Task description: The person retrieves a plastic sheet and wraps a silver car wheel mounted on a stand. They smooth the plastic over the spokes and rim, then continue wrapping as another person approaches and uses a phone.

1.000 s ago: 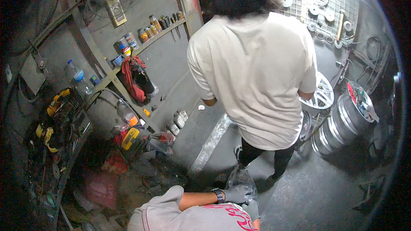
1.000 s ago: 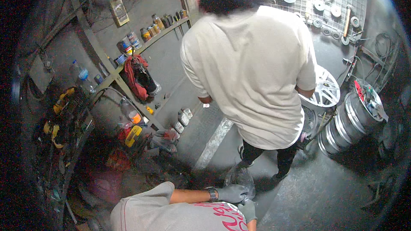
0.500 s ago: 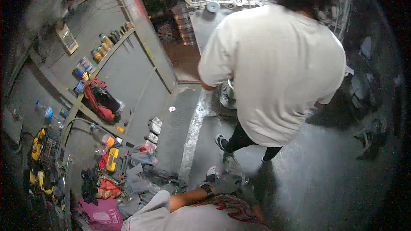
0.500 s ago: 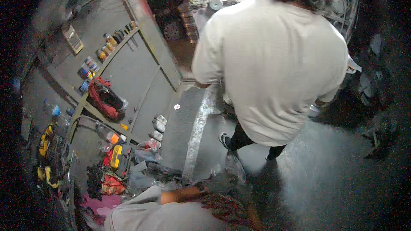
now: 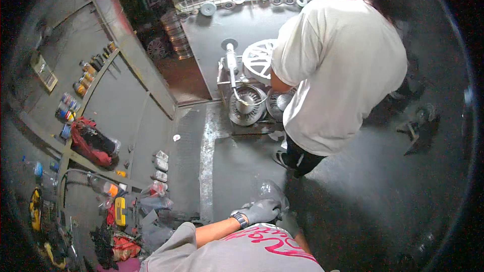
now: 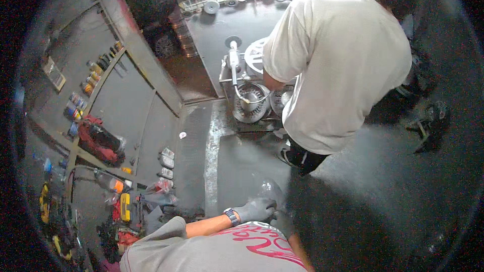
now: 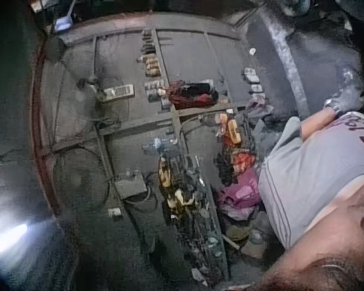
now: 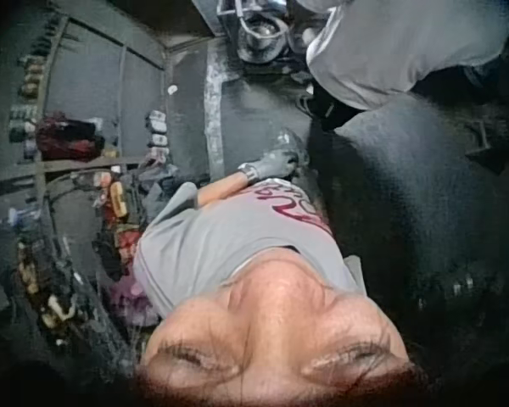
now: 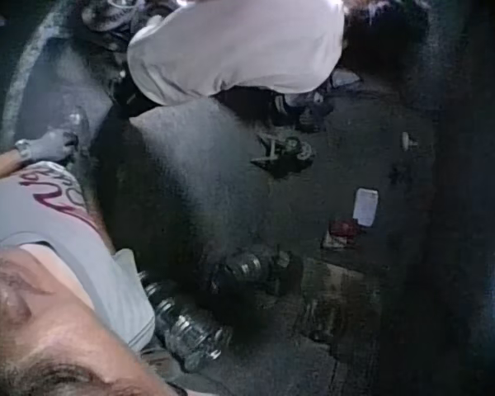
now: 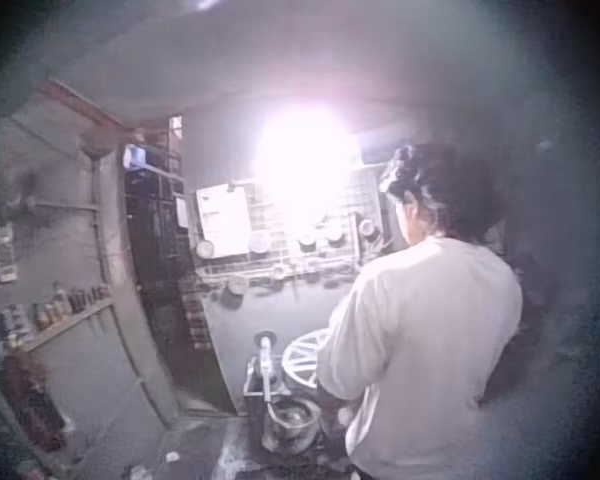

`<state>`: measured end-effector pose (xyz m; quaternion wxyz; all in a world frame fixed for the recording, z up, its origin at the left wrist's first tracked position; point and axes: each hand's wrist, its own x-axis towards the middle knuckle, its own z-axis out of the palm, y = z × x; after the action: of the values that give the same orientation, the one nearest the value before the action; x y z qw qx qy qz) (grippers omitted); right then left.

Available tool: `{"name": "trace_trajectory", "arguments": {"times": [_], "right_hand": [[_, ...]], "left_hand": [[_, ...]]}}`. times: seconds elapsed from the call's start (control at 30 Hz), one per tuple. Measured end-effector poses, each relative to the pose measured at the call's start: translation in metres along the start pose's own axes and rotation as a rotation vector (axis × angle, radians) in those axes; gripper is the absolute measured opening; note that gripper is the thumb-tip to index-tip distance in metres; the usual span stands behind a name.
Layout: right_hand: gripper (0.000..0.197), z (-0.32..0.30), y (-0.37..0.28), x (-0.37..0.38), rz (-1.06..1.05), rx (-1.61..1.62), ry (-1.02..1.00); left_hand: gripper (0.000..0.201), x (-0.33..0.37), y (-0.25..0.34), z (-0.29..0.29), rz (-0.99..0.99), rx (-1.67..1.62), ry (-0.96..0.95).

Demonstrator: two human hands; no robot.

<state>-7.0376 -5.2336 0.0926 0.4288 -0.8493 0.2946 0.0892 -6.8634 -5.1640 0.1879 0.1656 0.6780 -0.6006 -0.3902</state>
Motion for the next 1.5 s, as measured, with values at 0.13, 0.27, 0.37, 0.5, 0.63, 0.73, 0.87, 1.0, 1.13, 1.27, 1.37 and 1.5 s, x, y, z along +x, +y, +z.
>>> {"name": "trace_trajectory", "arguments": {"times": [0.13,0.27,0.37,0.5,0.63,0.73,0.87,1.0,1.13,1.27,1.37,1.5], "right_hand": [[0.034,0.001,-0.001,0.004,-0.052,0.140,0.137],[0.032,0.007,-0.006,0.016,-0.012,0.175,0.152],[0.031,-0.008,-0.032,0.026,-0.023,0.142,0.130],[0.030,-0.001,-0.048,0.043,-0.047,0.142,0.178],[0.031,-0.001,-0.068,0.055,-0.030,0.103,0.163],[0.032,0.008,-0.072,0.061,0.021,0.097,0.188],[0.034,0.014,-0.086,0.067,0.074,0.130,0.195],[0.034,-0.003,-0.123,0.063,0.113,0.137,0.134],[0.033,0.000,-0.126,0.067,0.119,0.154,0.077],[0.032,0.006,-0.126,0.072,0.086,0.110,0.114],[0.026,0.017,-0.116,0.079,0.088,0.045,0.146],[0.032,0.019,-0.113,0.083,0.098,0.126,0.155]], "left_hand": [[0.036,0.009,-0.006,-0.006,0.028,-0.013,0.029],[0.034,0.009,-0.023,-0.012,0.020,-0.011,0.038],[0.032,0.008,-0.037,-0.026,0.074,-0.065,0.103],[0.033,0.002,-0.047,-0.049,0.071,-0.057,0.077],[0.032,-0.001,-0.060,-0.064,0.037,-0.081,0.073],[0.032,-0.004,-0.065,-0.074,0.050,-0.091,0.063],[0.031,-0.005,-0.083,-0.080,0.124,-0.057,0.039],[0.030,-0.012,-0.089,-0.090,0.112,-0.095,0.042],[0.029,-0.012,-0.100,-0.089,0.142,-0.087,0.028],[0.027,-0.011,-0.111,-0.086,0.162,-0.078,0.028],[0.026,-0.006,-0.131,-0.073,0.324,-0.016,0.114],[0.027,-0.008,-0.120,-0.086,0.215,-0.045,0.064]]}}
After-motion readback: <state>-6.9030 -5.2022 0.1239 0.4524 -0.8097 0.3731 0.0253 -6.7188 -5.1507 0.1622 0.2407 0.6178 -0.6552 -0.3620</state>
